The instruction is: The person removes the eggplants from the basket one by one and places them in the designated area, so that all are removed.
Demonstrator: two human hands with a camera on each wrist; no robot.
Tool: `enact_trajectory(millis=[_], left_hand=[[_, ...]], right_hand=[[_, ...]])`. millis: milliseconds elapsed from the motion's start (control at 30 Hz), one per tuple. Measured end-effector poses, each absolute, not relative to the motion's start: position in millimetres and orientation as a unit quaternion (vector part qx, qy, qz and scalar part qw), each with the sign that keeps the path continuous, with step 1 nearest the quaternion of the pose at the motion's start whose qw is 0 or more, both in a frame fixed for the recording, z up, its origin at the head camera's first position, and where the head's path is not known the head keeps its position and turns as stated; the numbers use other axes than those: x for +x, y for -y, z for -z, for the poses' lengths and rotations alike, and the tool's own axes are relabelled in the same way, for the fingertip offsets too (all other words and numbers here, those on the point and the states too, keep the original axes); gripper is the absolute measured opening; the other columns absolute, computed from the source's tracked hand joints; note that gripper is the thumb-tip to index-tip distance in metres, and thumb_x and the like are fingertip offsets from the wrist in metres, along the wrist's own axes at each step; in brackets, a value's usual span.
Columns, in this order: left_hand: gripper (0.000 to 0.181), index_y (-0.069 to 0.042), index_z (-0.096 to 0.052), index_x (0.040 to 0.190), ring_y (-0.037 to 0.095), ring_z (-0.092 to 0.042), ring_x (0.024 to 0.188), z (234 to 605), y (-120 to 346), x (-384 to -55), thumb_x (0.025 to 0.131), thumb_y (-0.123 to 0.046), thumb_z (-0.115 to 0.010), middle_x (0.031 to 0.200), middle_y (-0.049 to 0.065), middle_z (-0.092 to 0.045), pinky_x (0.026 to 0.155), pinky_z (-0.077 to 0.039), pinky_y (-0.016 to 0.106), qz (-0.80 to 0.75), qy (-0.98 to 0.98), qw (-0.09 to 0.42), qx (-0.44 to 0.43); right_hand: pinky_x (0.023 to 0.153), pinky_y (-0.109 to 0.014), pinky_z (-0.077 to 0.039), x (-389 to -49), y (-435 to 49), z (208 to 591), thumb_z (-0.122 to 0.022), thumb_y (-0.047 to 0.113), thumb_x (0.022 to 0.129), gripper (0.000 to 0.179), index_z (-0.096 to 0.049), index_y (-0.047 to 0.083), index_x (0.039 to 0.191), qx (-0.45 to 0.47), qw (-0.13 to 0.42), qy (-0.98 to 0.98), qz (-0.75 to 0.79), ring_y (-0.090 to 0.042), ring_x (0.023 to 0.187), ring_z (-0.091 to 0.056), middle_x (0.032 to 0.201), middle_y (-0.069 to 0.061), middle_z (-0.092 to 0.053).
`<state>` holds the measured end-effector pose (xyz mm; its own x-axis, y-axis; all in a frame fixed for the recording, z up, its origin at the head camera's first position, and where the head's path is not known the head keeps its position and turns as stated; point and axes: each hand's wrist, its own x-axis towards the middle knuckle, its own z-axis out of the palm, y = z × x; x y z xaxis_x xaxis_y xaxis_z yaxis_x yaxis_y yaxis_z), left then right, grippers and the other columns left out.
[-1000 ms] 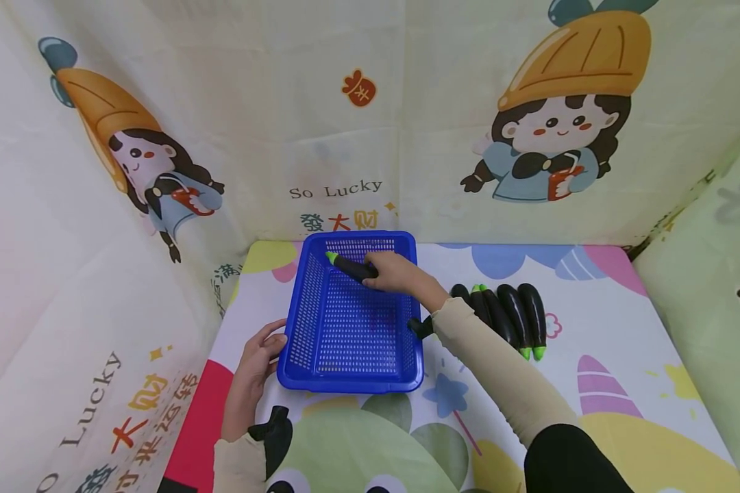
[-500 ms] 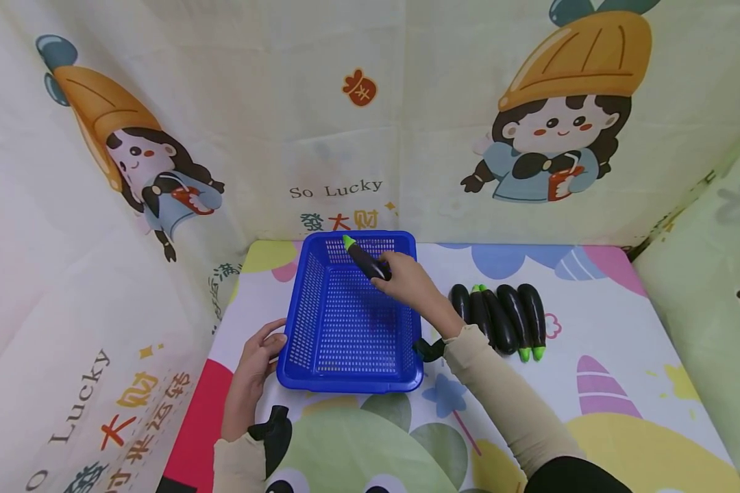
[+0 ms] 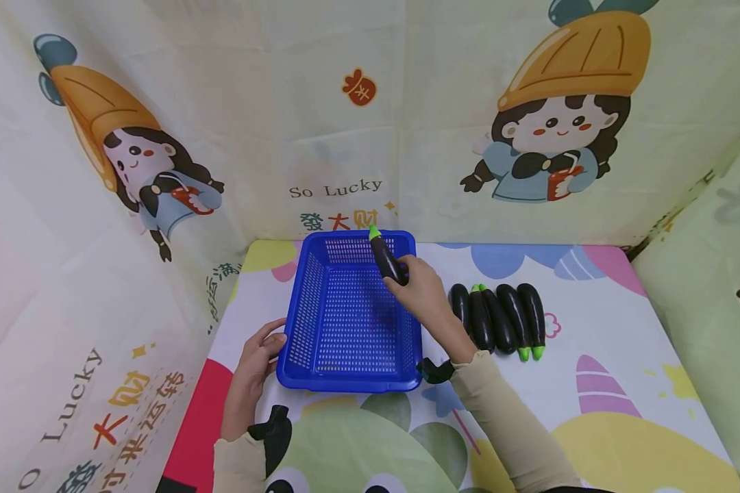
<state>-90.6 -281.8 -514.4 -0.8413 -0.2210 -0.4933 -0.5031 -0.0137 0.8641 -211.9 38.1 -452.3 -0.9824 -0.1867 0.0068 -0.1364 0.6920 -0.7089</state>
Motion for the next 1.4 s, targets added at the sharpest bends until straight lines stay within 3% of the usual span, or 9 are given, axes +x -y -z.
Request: enact_trajectory(millis=[400,800,1100,1400], left_hand=[[0.048,-0.016,-0.048,0.155,0.008,-0.07,0.08,516.0,282.8,-91.2,0.108,-0.011,-0.05,0.09,-0.013,-0.071,0.071,-0.058,0.022,-0.664,-0.694,0.106,-0.258],[0.047,-0.015,-0.049,0.154,0.009,-0.07,0.08,513.3,280.3,-90.7,0.107,-0.01,-0.05,0.09,-0.011,-0.07,0.072,-0.058,0.022,-0.663,-0.695,0.1,-0.26],[0.047,-0.015,-0.049,0.154,0.009,-0.07,0.08,513.8,280.0,-89.6,0.108,-0.011,-0.051,0.092,-0.012,-0.071,0.071,-0.057,0.022,-0.66,-0.697,0.104,-0.259],[0.047,-0.016,-0.049,0.154,0.008,-0.071,0.08,514.6,280.7,-90.4,0.108,-0.012,-0.051,0.091,-0.013,-0.071,0.07,-0.057,0.021,-0.662,-0.695,0.101,-0.263]], right_hand=[[0.067,-0.037,-0.06,-190.3,-51.9,453.4,-0.074,0.036,0.097,0.056,-0.06,0.003,0.139,-0.019,0.007,-0.908,0.419,-0.029,0.089,-0.07,0.118,-0.019,-0.07],[0.077,-0.047,-0.059,-176.8,-73.9,465.3,-0.073,0.038,0.097,0.056,-0.06,0.004,0.139,0.027,-0.02,-0.905,0.424,-0.034,0.103,-0.072,0.119,-0.02,-0.073],[0.067,-0.04,-0.058,-168.5,-87.0,483.2,-0.072,0.035,0.097,0.054,-0.059,0.002,0.138,0.056,-0.025,-0.91,0.41,-0.033,0.095,-0.071,0.118,-0.02,-0.071],[0.077,-0.049,-0.06,-159.9,-97.1,509.3,-0.072,0.032,0.097,0.056,-0.057,-0.002,0.14,0.064,-0.036,-0.919,0.387,-0.036,0.098,-0.069,0.125,-0.024,-0.069]])
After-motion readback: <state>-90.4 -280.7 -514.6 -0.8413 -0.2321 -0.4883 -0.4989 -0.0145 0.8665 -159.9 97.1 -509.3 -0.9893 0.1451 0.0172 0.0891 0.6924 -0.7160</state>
